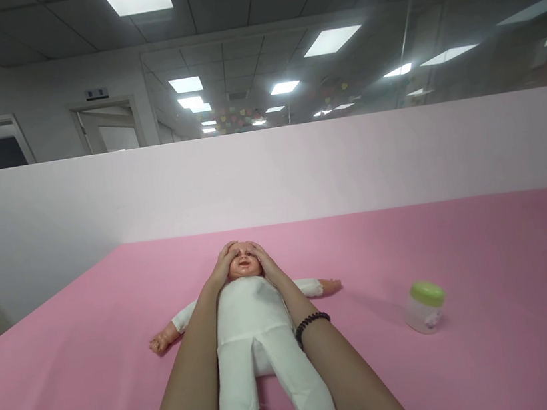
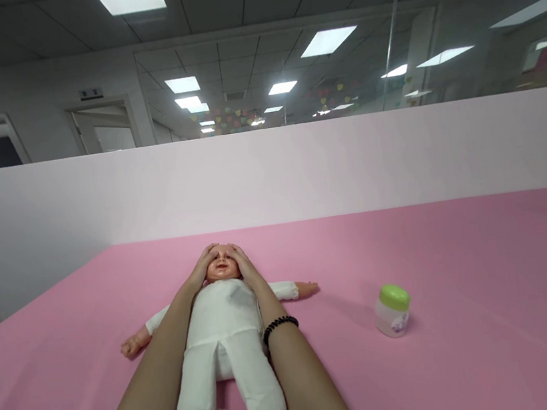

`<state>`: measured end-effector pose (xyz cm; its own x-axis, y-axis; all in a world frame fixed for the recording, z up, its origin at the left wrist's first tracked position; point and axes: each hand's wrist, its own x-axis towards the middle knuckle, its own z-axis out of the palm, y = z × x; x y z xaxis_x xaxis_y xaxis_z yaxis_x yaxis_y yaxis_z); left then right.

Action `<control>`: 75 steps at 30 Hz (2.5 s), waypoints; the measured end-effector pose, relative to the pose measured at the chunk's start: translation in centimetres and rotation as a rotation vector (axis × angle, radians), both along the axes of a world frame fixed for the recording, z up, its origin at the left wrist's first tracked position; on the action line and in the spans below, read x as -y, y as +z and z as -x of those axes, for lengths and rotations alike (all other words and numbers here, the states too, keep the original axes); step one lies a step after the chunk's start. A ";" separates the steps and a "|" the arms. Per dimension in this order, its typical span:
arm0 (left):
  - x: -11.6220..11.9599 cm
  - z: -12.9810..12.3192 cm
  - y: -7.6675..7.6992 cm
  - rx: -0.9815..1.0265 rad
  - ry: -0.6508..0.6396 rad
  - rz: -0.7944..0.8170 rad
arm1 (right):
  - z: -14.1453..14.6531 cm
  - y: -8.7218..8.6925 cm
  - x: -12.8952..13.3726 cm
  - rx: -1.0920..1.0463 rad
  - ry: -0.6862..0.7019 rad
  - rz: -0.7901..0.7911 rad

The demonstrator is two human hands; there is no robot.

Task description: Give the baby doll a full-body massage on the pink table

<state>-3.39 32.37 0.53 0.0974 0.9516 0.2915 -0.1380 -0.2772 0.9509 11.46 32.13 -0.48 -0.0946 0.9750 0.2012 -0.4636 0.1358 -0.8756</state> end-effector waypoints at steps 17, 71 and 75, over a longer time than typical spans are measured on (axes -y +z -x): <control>0.2 -0.3 0.5 0.006 0.009 0.001 | 0.2 0.3 0.0 -0.003 -0.005 0.020; 3.3 1.9 0.9 -0.159 -0.235 -0.002 | -3.1 1.4 3.5 0.139 0.341 0.059; 3.5 2.2 1.0 -0.126 -0.292 0.015 | -3.1 1.3 3.4 0.094 0.348 0.054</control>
<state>-5.60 28.82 1.51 0.4016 0.8821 0.2463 -0.0906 -0.2293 0.9691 14.51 28.78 0.84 -0.4384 0.8900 0.1248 -0.3914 -0.0641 -0.9180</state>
